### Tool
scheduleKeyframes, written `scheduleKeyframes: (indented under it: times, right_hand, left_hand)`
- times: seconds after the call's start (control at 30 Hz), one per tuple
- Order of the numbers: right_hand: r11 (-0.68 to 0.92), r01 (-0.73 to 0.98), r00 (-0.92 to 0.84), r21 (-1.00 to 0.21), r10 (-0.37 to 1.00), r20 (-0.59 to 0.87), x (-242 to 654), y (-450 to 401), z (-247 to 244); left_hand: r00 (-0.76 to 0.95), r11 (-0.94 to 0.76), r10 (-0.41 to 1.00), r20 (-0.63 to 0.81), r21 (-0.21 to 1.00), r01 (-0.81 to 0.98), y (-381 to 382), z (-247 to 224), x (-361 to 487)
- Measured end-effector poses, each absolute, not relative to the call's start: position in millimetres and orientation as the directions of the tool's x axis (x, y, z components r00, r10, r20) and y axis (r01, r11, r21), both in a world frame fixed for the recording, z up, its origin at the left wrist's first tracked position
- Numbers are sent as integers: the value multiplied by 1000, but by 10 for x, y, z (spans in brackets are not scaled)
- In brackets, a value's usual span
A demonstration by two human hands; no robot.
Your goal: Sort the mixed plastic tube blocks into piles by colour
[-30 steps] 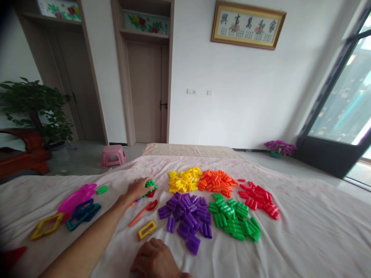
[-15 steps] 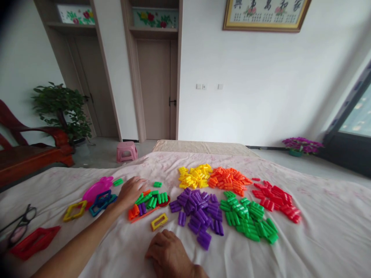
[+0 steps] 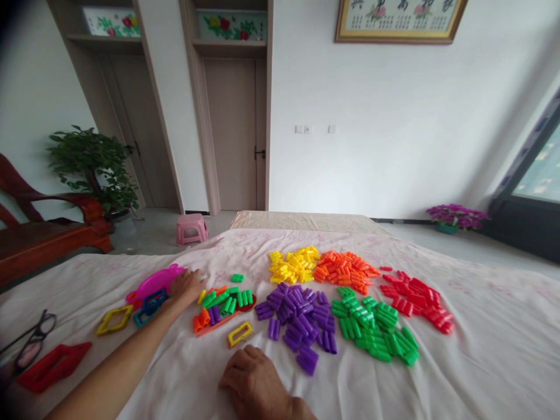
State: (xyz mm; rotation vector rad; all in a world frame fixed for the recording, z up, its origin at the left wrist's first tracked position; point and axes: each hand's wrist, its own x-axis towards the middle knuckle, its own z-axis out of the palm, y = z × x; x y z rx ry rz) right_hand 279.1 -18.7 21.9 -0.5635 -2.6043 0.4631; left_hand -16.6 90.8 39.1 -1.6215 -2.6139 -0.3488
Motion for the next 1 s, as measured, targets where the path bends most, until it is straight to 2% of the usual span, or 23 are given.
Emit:
scheduleKeyframes:
  times: [0.3,0.43,0.53,0.83,1.0]
  right_hand:
    - [852,295,-816,-432,460,350,2801,-187,248]
    - [847,293,-810,-442,466,356,2803,-204,271]
    - [848,297,-809,-438,467,356,2802,-217,287]
    - [849,314,-822,-425,467,325,2820,-256,353]
    - [848,320,-822,-423,470,320,2845,-291,321]
  left_hand:
    - [4,-59,987,160,337,940,1156,436,282]
    - [121,-166,983,136,386,907,1204,422,411]
    - [118,-165,984,134,420,892,1115,402,445]
    - [-34,-62,987,160,558,827,544,357,362]
    - [-104,-56,968,228,600,798,173,277,127]
